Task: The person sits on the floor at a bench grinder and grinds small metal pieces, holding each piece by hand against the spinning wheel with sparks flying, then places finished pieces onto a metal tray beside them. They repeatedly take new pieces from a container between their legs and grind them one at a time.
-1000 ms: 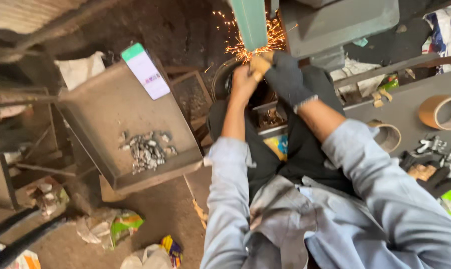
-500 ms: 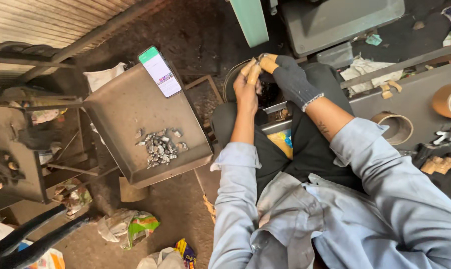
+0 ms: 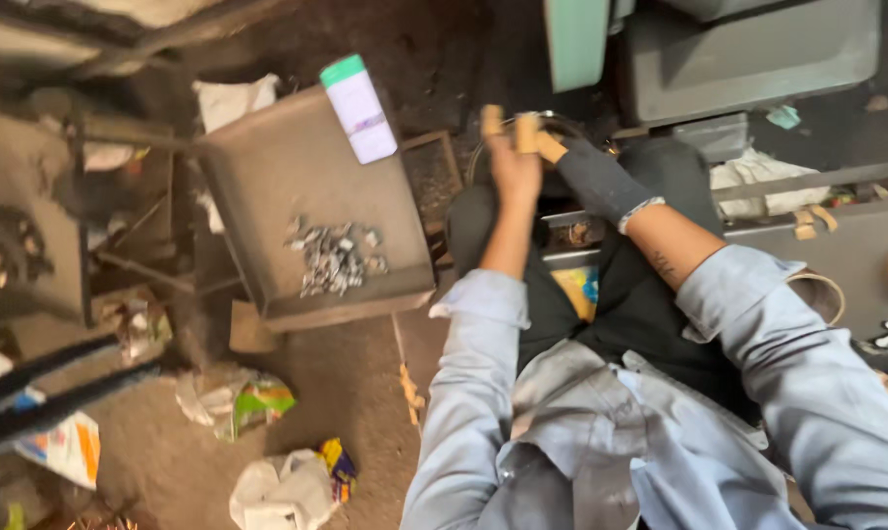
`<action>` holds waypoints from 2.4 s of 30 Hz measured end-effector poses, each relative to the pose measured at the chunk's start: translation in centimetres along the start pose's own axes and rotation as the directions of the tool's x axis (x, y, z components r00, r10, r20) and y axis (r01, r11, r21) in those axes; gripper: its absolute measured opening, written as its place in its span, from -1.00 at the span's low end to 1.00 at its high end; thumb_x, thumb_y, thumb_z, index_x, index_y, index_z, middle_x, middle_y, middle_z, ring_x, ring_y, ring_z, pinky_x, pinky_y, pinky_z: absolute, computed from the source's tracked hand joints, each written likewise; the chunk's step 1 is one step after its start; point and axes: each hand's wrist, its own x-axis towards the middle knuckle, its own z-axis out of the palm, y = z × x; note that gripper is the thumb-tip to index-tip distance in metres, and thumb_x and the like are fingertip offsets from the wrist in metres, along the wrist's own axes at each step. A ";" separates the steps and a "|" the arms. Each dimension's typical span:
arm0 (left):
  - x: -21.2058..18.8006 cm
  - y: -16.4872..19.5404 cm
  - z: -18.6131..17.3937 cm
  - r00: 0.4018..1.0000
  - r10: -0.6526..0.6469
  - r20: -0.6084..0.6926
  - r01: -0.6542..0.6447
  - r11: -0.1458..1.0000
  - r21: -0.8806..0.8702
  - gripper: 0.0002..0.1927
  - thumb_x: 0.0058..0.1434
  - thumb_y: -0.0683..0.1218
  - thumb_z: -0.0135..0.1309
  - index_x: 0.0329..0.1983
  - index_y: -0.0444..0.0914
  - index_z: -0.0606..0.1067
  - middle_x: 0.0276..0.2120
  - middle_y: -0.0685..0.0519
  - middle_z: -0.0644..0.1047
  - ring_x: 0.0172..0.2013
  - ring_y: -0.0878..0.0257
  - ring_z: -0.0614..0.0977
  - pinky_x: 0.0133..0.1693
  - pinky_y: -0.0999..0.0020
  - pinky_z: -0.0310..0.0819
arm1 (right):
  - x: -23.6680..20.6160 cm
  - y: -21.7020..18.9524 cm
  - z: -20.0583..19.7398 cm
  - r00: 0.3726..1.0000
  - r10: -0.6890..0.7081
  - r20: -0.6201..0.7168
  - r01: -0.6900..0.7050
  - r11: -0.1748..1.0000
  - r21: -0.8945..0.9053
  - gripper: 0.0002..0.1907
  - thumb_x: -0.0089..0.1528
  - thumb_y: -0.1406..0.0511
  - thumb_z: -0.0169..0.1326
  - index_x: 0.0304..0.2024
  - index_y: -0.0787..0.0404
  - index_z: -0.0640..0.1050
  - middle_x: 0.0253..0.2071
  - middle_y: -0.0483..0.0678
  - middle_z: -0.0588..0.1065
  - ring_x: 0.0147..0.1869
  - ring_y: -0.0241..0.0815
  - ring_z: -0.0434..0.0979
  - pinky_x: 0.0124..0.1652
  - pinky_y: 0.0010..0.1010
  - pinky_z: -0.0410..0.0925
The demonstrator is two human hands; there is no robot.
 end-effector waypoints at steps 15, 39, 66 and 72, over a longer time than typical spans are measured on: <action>-7.7 0.5 -2.9 0.438 -0.042 0.898 0.835 0.390 -0.389 -0.76 0.51 -0.02 0.07 -0.03 -0.31 0.48 -0.41 0.08 0.46 -0.40 0.16 0.56 -0.35 0.26 0.47 | -7.2 -5.1 -3.5 0.995 0.061 0.085 -0.100 0.329 0.939 -0.63 0.35 0.18 0.17 0.08 0.32 0.58 -0.21 -0.15 0.49 -0.26 -0.42 0.45 -0.29 -0.56 0.36; -1.7 2.8 -5.1 0.766 0.005 0.642 -0.149 0.974 0.170 -0.74 0.34 -0.02 0.20 -0.03 -0.26 0.62 -0.34 -0.08 0.65 -0.36 0.23 0.68 -0.27 0.32 0.54 | -6.7 -8.4 -6.2 0.877 -0.297 -0.377 0.147 0.914 -0.377 -0.67 0.33 0.19 0.21 -0.01 0.30 0.53 -0.14 -0.02 0.54 -0.07 -0.20 0.53 -0.05 -0.31 0.43; -2.9 -2.3 0.6 0.805 -0.106 0.584 0.157 0.987 -0.037 -0.71 0.14 -0.12 0.31 -0.10 -0.35 0.62 -0.29 0.01 0.67 -0.27 0.32 0.65 -0.19 0.34 0.56 | -3.8 -4.6 -5.0 0.942 0.289 -0.169 -0.176 0.856 0.485 -0.72 0.25 0.24 0.20 -0.13 0.36 0.64 -0.22 -0.07 0.62 -0.13 -0.33 0.56 -0.07 -0.46 0.42; 0.5 -4.6 3.6 0.878 -0.028 0.478 0.060 0.997 -0.052 -0.76 0.16 -0.15 0.26 -0.13 -0.35 0.62 -0.29 -0.03 0.68 -0.26 0.29 0.69 -0.17 0.31 0.57 | -1.2 -4.9 -4.8 0.869 0.237 -0.434 -0.164 0.966 0.199 -0.69 0.34 0.17 0.13 -0.17 0.33 0.65 -0.33 -0.07 0.59 -0.23 -0.33 0.54 -0.16 -0.47 0.39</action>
